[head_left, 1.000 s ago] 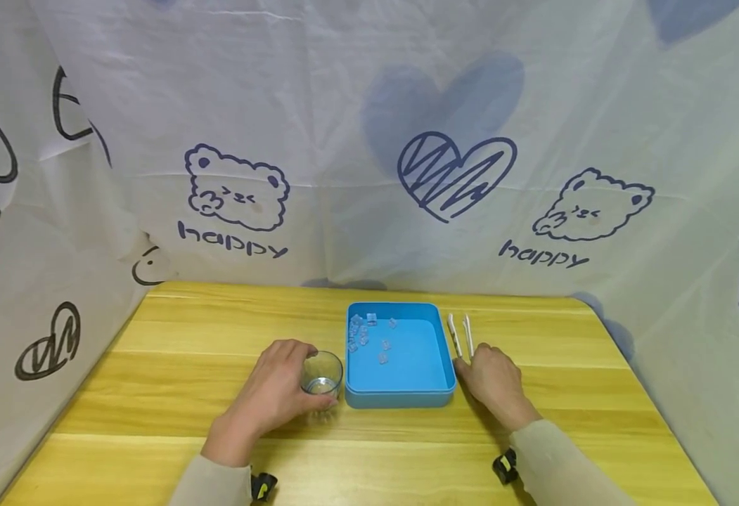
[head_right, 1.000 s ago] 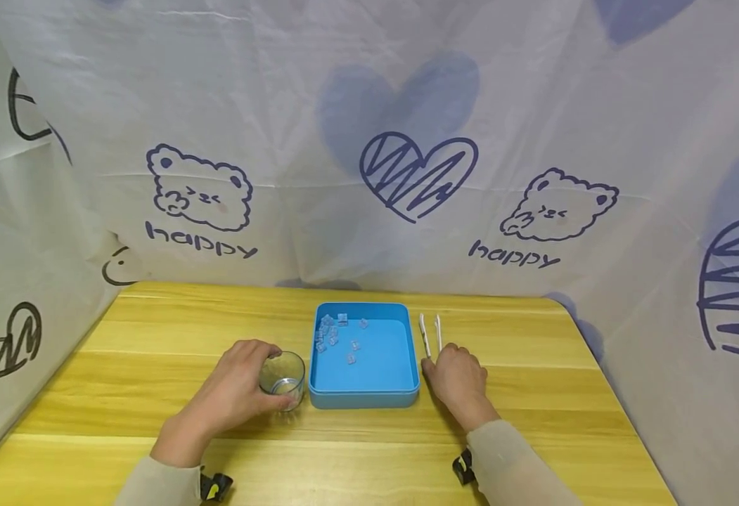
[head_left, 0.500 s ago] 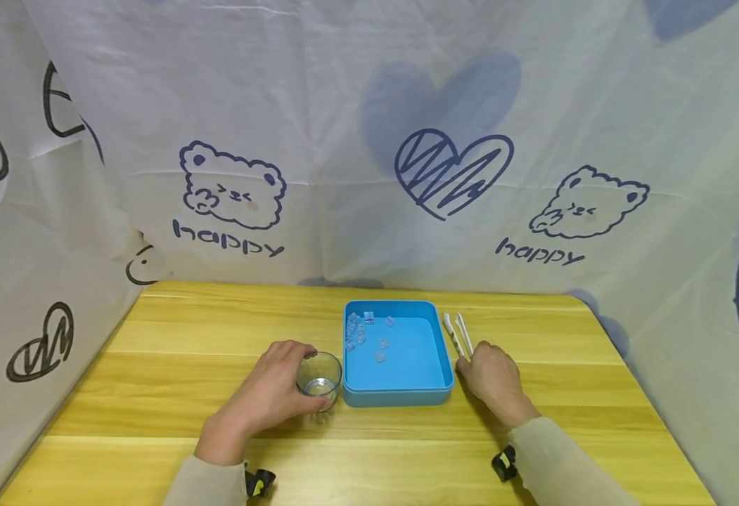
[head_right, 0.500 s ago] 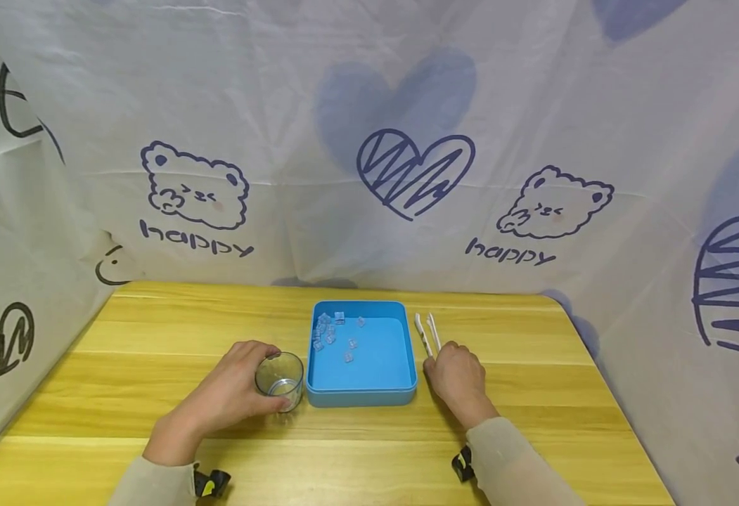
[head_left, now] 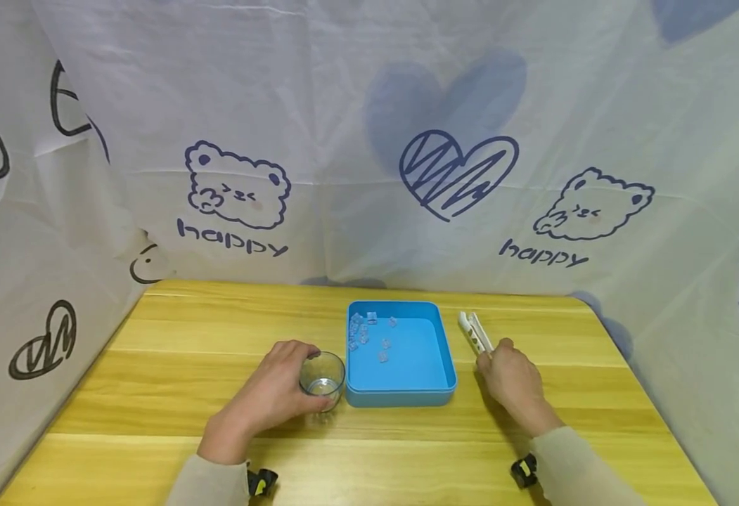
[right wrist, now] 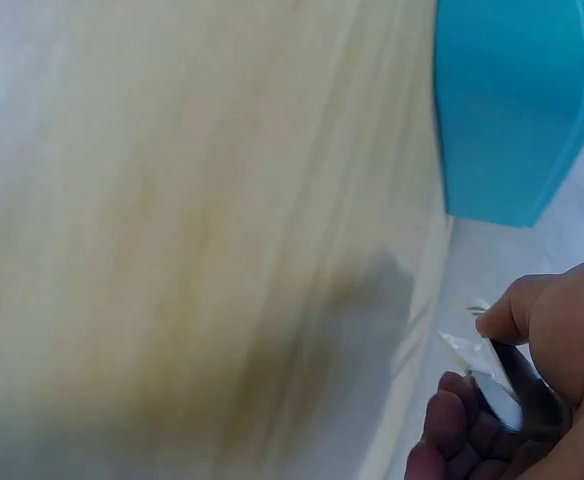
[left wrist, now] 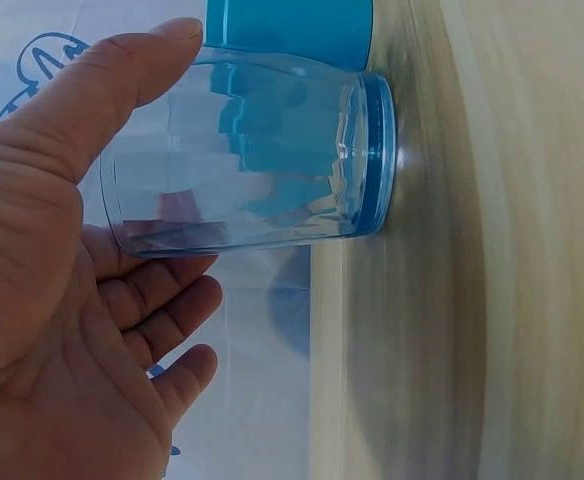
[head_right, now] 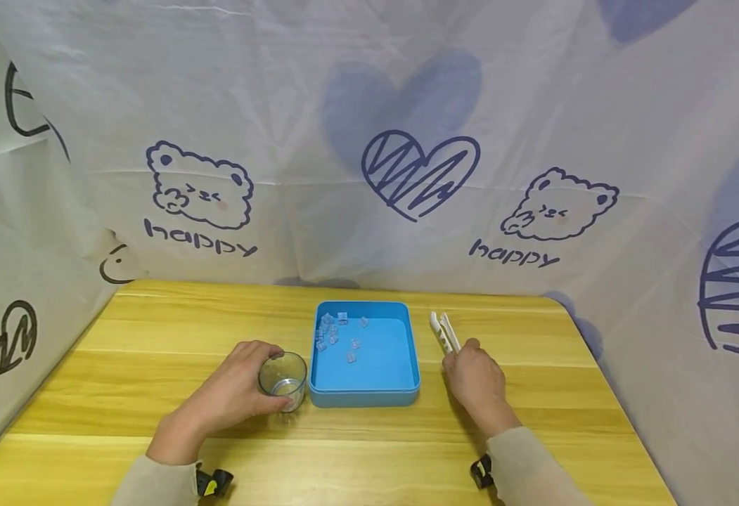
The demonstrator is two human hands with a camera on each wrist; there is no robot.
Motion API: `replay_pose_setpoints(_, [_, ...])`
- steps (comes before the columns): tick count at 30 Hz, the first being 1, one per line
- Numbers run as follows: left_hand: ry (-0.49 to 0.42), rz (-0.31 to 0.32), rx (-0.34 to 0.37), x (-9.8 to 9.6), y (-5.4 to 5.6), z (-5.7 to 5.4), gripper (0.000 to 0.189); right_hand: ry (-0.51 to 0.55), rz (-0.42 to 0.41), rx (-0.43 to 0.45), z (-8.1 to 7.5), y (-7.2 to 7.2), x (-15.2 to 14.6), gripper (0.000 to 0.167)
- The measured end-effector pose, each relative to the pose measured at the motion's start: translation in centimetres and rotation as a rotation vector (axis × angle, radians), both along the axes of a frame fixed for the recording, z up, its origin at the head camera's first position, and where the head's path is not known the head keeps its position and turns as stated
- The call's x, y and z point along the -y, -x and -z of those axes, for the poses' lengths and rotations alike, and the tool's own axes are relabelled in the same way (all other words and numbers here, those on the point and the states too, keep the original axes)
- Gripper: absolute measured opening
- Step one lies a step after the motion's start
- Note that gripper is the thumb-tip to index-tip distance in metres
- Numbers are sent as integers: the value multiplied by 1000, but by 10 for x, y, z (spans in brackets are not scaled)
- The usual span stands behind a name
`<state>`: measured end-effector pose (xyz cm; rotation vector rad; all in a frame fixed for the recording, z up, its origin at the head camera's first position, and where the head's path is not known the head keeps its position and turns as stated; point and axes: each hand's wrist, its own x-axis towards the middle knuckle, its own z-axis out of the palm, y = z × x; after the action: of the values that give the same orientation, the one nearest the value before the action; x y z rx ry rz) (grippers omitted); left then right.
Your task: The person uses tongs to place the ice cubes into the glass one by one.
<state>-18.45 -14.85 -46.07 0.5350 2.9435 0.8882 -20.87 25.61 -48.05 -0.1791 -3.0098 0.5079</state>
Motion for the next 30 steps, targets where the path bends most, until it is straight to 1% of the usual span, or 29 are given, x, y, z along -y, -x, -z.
replay_pose_setpoints(3, [2,-5,5,0,0,1,84,6,-6,-12,-5,-3,-6,29])
replay_pose_setpoints(8, [-2,-13,12,0,0,3,85,9,-23,-66,-19,-9,-11,28])
replay_pose_setpoints(11, [-5,-14,10,0,0,3,85,12,-44,-118,-29,-13,-12,28])
replay_pose_setpoints(16, [-3,-14,6,0,-1,3,85,16,-94,-233,-46,-18,-11,23])
replay_pose_setpoints(19, [-3,-17,7,0,-1,2,85,17,-127,-276,-54,-20,-7,19])
replay_pose_setpoints(22, [-5,-18,7,1,-1,1,85,26,-146,-291,-60,-23,-1,19])
replay_pose_setpoints(25, [-9,-18,10,0,-1,0,85,46,-146,-287,-66,-25,7,21])
replay_pose_setpoints(30, [-11,-19,11,-1,0,0,85,40,-177,-275,-69,-26,24,23])
